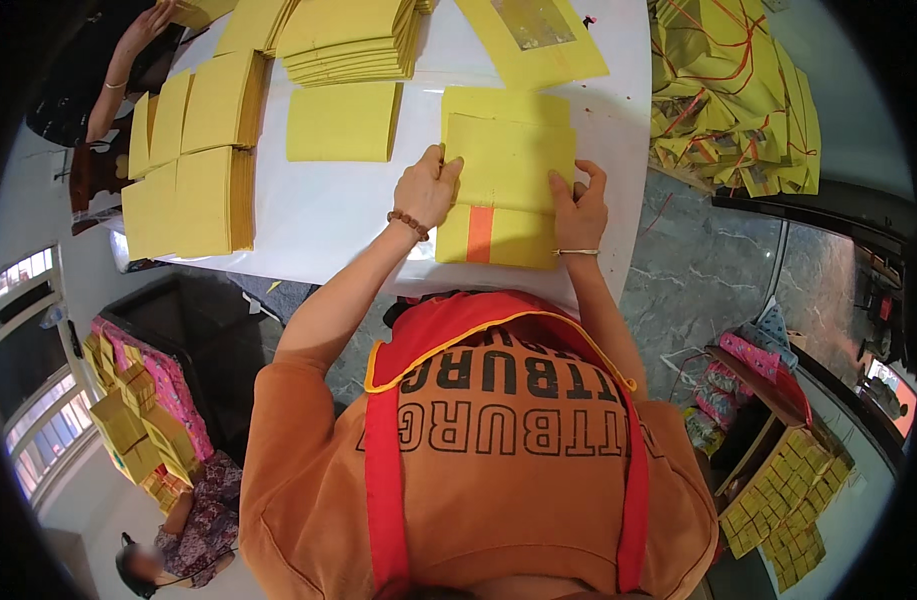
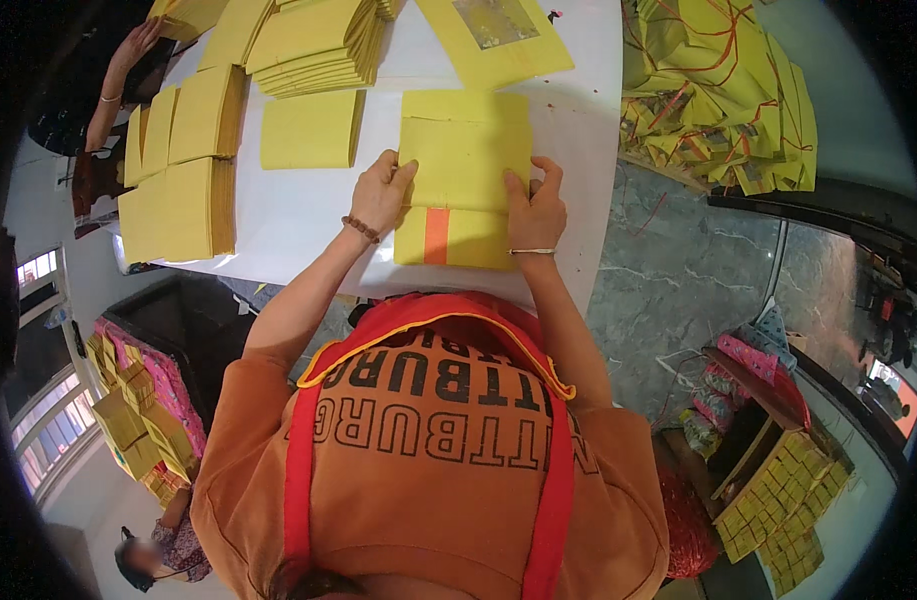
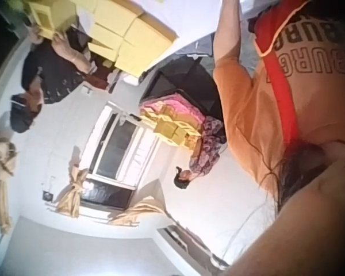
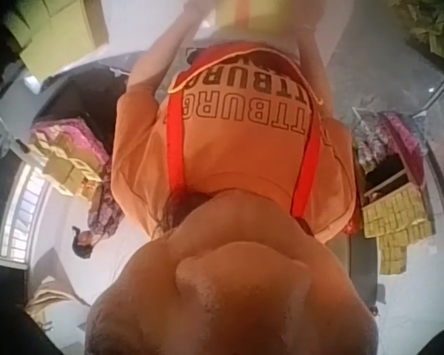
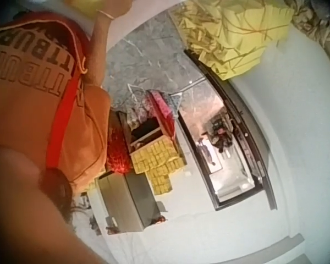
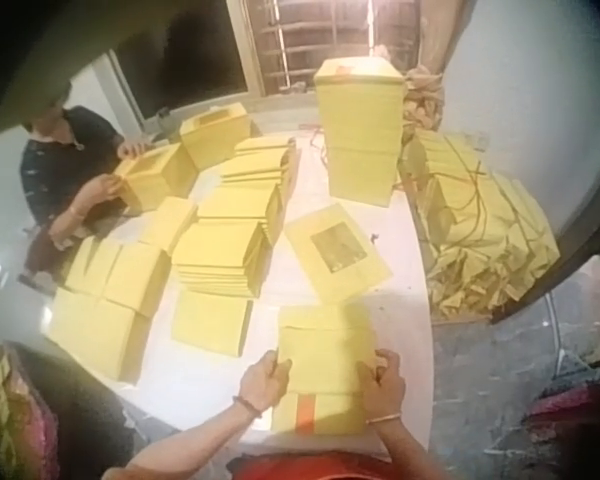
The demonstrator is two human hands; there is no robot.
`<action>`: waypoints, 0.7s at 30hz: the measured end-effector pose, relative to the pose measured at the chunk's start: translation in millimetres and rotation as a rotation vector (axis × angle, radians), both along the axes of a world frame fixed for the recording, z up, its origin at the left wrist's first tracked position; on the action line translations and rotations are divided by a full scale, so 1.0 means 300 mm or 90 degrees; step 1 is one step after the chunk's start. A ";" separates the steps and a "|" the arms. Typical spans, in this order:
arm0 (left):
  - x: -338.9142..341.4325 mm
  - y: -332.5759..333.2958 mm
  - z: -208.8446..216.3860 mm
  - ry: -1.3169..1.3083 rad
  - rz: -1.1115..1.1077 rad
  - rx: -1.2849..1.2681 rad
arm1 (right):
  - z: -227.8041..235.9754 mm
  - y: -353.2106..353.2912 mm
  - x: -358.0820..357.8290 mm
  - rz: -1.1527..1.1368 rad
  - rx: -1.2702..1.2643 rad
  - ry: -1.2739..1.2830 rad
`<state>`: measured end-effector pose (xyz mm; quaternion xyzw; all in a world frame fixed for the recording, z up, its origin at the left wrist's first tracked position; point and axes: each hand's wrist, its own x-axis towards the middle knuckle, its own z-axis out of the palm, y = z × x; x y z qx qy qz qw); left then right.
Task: Folding sheets of yellow ritual paper and stacking them on a table.
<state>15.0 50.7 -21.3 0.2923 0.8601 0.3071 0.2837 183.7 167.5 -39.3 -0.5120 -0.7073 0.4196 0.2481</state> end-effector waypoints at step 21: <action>0.010 -0.013 0.050 -0.087 0.087 0.050 | 0.008 -0.010 -0.006 0.025 0.062 -0.055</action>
